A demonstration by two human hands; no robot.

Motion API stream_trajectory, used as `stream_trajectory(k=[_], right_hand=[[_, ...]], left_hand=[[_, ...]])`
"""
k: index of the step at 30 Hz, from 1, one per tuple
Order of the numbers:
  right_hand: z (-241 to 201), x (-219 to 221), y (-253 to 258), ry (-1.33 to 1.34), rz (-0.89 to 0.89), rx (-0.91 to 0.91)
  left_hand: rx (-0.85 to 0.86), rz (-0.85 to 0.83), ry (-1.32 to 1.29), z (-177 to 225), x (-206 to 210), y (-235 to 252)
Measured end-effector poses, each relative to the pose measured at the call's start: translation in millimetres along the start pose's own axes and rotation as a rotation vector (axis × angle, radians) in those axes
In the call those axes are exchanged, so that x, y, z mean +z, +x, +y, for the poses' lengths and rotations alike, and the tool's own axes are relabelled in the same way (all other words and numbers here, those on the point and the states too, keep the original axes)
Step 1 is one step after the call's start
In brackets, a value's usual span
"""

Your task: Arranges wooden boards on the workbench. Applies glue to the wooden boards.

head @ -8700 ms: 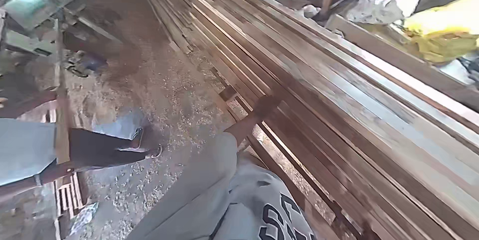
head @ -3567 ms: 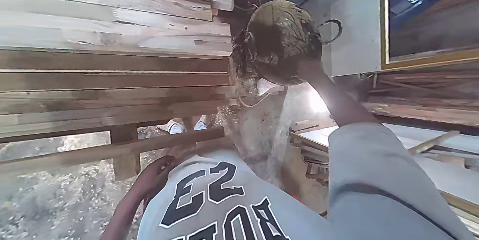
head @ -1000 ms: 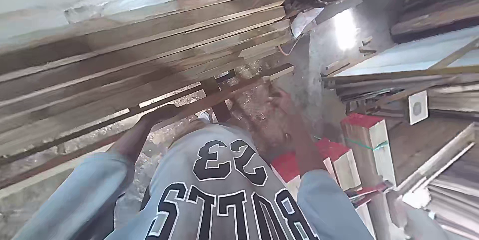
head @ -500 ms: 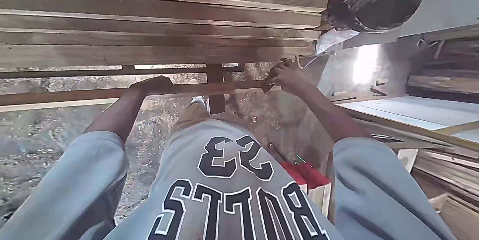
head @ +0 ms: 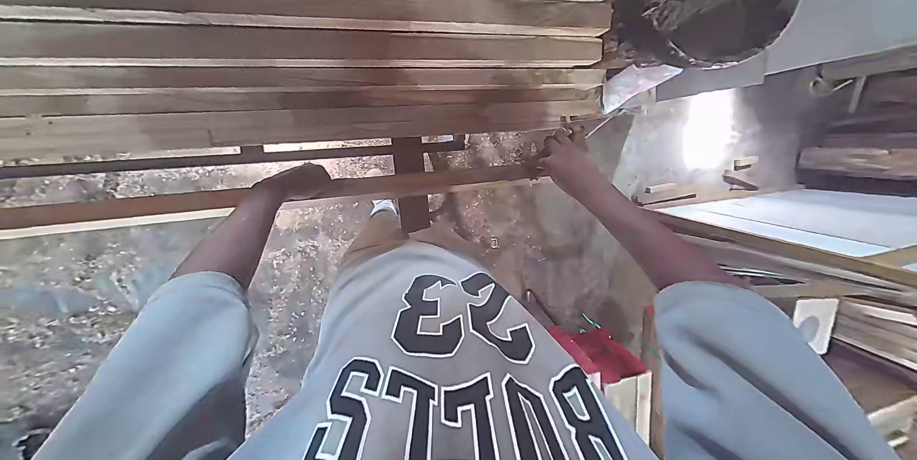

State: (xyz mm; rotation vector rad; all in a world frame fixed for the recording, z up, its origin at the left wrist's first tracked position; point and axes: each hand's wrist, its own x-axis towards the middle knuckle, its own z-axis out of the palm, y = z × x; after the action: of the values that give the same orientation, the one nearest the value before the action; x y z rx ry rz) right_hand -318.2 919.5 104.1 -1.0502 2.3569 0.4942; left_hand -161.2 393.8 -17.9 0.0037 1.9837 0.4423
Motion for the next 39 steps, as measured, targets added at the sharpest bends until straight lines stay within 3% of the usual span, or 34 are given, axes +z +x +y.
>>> stream_trajectory(k=[6,10,12,14,17,21,27,30,32,35,36,39], right_hand=[[-10,-8,-48,0.107,-0.276,0.532],[-19,8,-100,0.607,-0.305,0.621],[-41,51,-114,1.095,-0.094,0.556],[-91,91,-111,1.56,0.176,0.521],[-172,88,-83,1.924,0.407,0.669],[-235,81,-40,1.887,0.604,0.837],[-294,80,17,1.383,0.846,0.991],[-313,76,34,1.083,0.721,1.12],[-326,72,32,0.978,0.509,1.168],[-322,38,8,0.997,0.177,1.197],[-315,24,0,1.015,0.174,1.205],[-278,5,-1,1.102,0.412,1.276]], left_hand=[[-0.006,0.035,0.088,21,3,0],[-0.039,0.129,0.124,51,8,-5],[-0.053,0.165,0.111,57,8,0],[-0.035,0.161,0.096,58,10,2],[0.029,0.113,0.081,55,4,-3],[0.153,-0.043,0.034,14,-10,-21],[-0.012,-0.239,-0.087,-140,-12,-63],[-0.137,-0.335,-0.205,-191,-12,-82],[-0.187,-0.344,-0.239,-210,-8,-82],[-0.17,-0.295,-0.257,-210,-5,-89],[-0.16,-0.269,-0.231,-206,-5,-92],[-0.115,-0.221,-0.105,-209,0,-89]])
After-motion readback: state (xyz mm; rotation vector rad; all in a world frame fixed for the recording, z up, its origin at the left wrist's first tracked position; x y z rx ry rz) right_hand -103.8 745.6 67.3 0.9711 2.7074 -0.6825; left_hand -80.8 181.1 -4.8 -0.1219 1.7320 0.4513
